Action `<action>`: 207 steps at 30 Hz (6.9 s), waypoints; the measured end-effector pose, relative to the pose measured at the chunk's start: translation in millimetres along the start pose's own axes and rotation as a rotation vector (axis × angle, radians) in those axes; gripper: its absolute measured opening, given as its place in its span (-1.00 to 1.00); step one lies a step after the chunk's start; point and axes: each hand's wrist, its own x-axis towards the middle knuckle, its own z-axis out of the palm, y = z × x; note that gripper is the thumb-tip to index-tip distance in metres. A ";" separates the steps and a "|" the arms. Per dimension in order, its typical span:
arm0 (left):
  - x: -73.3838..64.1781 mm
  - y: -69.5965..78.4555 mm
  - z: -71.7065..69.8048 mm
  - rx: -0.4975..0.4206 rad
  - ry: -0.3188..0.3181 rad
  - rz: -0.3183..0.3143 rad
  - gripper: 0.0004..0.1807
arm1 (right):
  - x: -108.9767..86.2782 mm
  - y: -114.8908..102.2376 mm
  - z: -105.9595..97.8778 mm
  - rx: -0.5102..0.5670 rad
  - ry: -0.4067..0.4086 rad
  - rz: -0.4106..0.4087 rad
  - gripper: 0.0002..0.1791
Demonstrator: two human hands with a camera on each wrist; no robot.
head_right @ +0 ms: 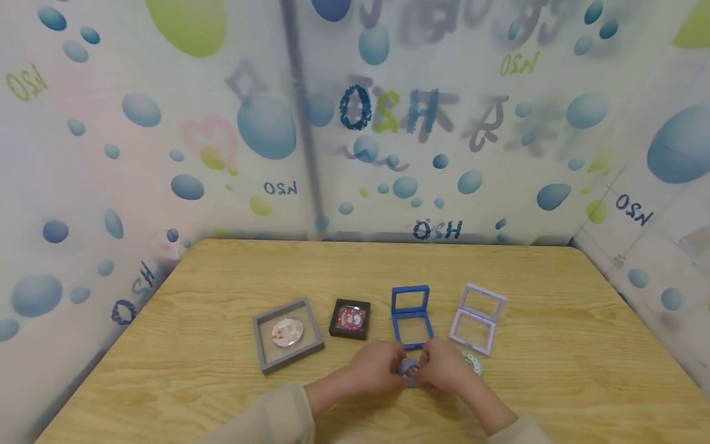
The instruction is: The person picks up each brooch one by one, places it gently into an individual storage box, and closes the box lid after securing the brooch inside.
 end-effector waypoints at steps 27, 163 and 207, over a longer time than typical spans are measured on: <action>15.1 -4.9 -7.4 -0.463 0.282 -0.047 -0.96 | 15.3 -6.1 -17.3 0.173 0.151 0.089 -0.85; 38.1 12.6 -12.2 0.222 0.087 -0.333 -0.27 | 25.2 6.5 -15.1 -0.058 0.156 0.157 -0.63; 57.7 58.5 29.0 0.456 0.200 0.070 -0.63 | -29.5 58.1 -41.2 0.129 0.216 0.210 -0.79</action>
